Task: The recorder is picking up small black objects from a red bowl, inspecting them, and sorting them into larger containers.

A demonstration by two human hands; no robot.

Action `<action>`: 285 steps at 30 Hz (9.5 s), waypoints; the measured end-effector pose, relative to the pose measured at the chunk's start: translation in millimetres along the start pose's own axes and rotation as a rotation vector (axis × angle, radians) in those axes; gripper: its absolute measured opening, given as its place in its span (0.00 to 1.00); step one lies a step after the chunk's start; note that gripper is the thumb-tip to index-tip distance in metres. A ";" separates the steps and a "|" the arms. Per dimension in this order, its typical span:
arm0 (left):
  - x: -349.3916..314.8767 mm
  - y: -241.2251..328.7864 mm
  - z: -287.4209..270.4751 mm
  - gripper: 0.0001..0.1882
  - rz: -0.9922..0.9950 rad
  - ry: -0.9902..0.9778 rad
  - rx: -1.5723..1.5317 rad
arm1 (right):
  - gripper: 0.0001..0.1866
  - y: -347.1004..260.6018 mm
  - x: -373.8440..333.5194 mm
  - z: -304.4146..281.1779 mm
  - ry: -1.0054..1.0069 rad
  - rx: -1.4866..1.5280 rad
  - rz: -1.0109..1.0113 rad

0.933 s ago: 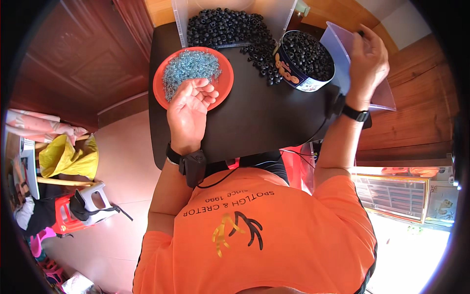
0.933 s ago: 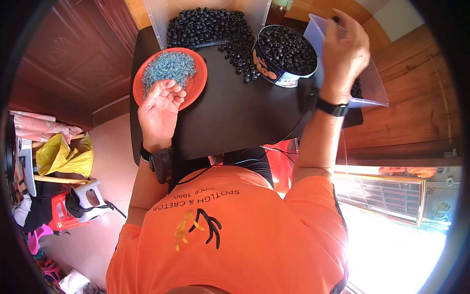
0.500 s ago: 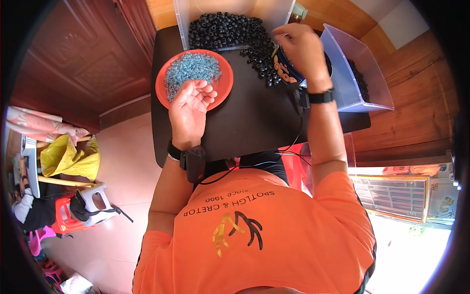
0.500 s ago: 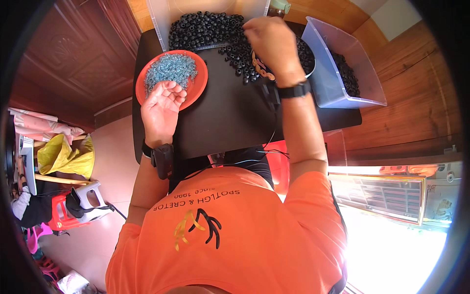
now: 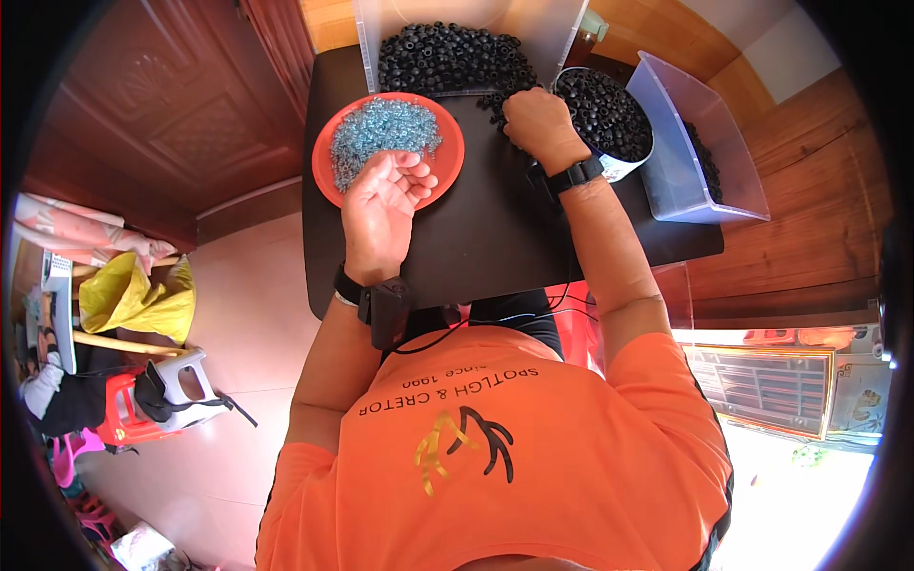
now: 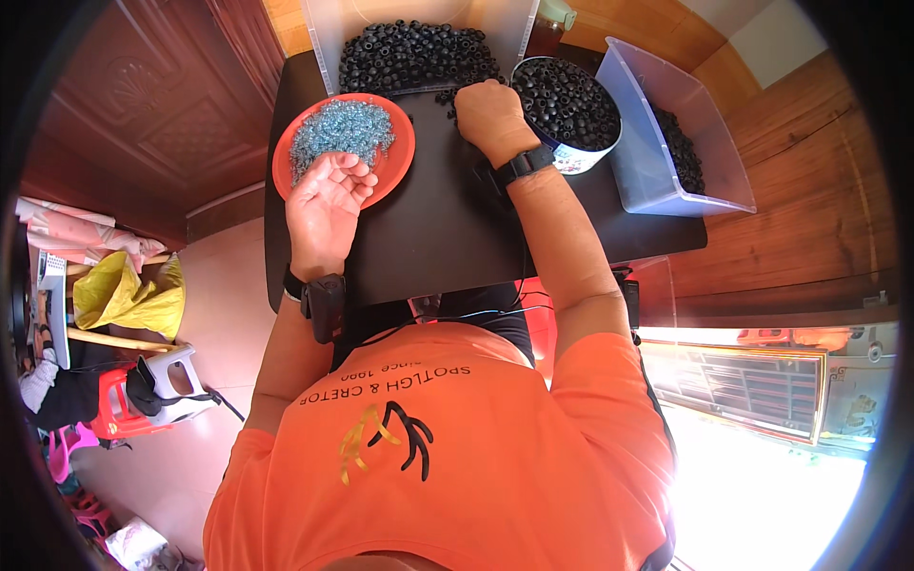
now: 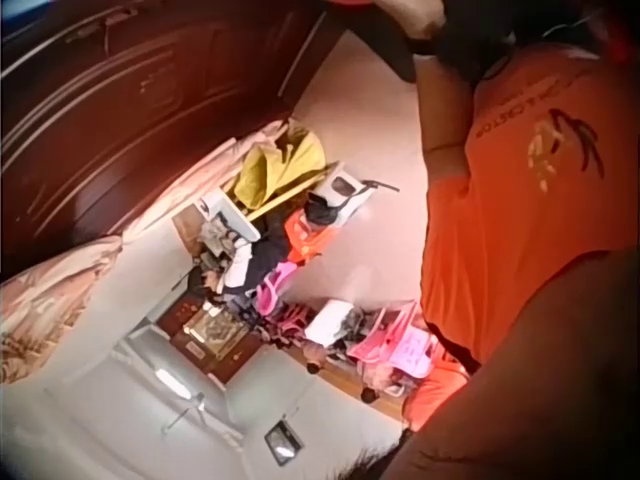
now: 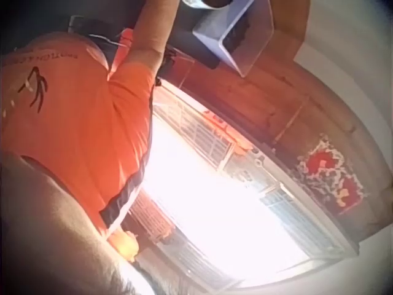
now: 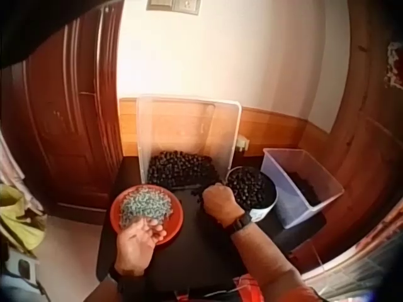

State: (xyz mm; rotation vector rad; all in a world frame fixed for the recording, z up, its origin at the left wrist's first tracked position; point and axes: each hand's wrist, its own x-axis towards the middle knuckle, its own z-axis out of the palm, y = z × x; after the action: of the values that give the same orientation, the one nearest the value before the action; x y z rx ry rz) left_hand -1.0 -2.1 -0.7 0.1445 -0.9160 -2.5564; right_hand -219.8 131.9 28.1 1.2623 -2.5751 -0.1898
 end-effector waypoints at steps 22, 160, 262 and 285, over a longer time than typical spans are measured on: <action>-5.1 -3.0 10.3 0.11 -0.038 -0.032 0.138 | 0.14 -72.8 -32.2 -40.8 0.264 1.277 -0.495; -2.9 0.8 2.8 0.09 -0.041 -0.028 0.015 | 0.13 -87.7 -27.0 -44.1 0.353 1.132 -0.502; -5.9 -5.5 5.3 0.09 -0.090 -0.053 0.223 | 0.05 -68.9 -47.2 -47.7 0.246 1.278 -0.357; -3.8 -4.4 11.3 0.12 -0.146 -0.107 -0.111 | 0.19 -89.9 -49.3 -43.3 0.598 0.900 -0.424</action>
State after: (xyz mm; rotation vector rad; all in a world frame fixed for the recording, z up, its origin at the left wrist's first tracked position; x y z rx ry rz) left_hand -1.8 9.1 5.2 0.0430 -0.8261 -2.7663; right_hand -110.3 115.8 39.7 1.7592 -1.8400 1.1937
